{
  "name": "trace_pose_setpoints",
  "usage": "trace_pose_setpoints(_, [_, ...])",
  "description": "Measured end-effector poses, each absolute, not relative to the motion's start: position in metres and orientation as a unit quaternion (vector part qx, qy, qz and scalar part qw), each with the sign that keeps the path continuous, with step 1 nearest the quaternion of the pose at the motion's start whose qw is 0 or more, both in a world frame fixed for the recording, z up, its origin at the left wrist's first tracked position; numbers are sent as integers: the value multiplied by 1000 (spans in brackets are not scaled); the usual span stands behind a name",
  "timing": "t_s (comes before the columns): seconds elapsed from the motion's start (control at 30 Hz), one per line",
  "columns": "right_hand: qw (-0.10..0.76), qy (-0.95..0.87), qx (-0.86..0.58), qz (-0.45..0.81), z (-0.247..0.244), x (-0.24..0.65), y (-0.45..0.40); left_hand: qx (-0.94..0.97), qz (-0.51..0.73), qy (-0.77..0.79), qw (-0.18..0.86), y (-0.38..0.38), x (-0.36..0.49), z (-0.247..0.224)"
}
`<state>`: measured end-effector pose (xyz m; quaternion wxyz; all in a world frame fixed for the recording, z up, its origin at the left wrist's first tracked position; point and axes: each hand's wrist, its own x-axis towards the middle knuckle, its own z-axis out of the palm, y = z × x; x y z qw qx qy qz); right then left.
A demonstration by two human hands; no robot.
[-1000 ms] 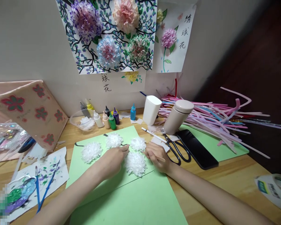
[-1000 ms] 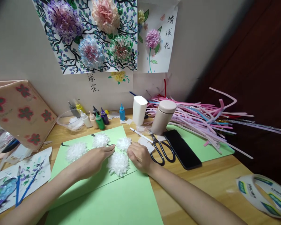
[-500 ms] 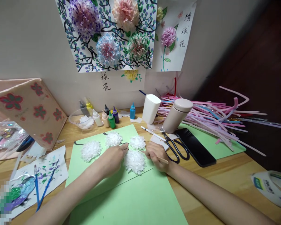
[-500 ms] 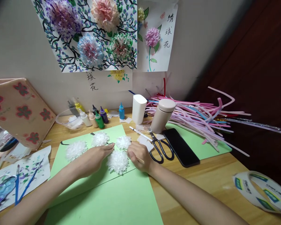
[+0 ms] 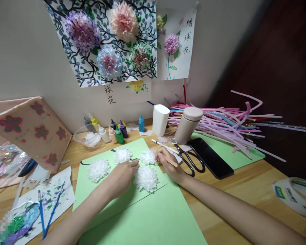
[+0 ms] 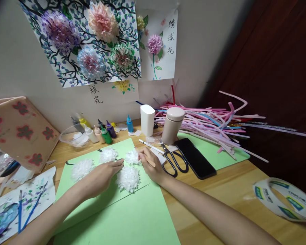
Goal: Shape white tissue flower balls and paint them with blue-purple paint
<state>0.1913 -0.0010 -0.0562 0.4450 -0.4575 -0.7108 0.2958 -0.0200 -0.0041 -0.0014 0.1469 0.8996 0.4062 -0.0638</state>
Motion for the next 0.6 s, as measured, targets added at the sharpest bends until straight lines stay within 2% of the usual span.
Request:
trace_pose_setpoints(0.17, [455,-722,-450,263,-57,191,-2,908,-28,399,125,-4,-21,-8])
trace_pose_setpoints(0.37, [528,-701,-433,206,-62,193,-3,906,33,397,146,8,-33,1])
trace_pose_setpoints(0.5, [565,-676,-429,199,-64,194,-2,908,61,401,105,40,-14,8])
trace_pose_setpoints(0.6, [579,-660,-433,203,-66,194,-1,914,30,394,90,77,13,-1])
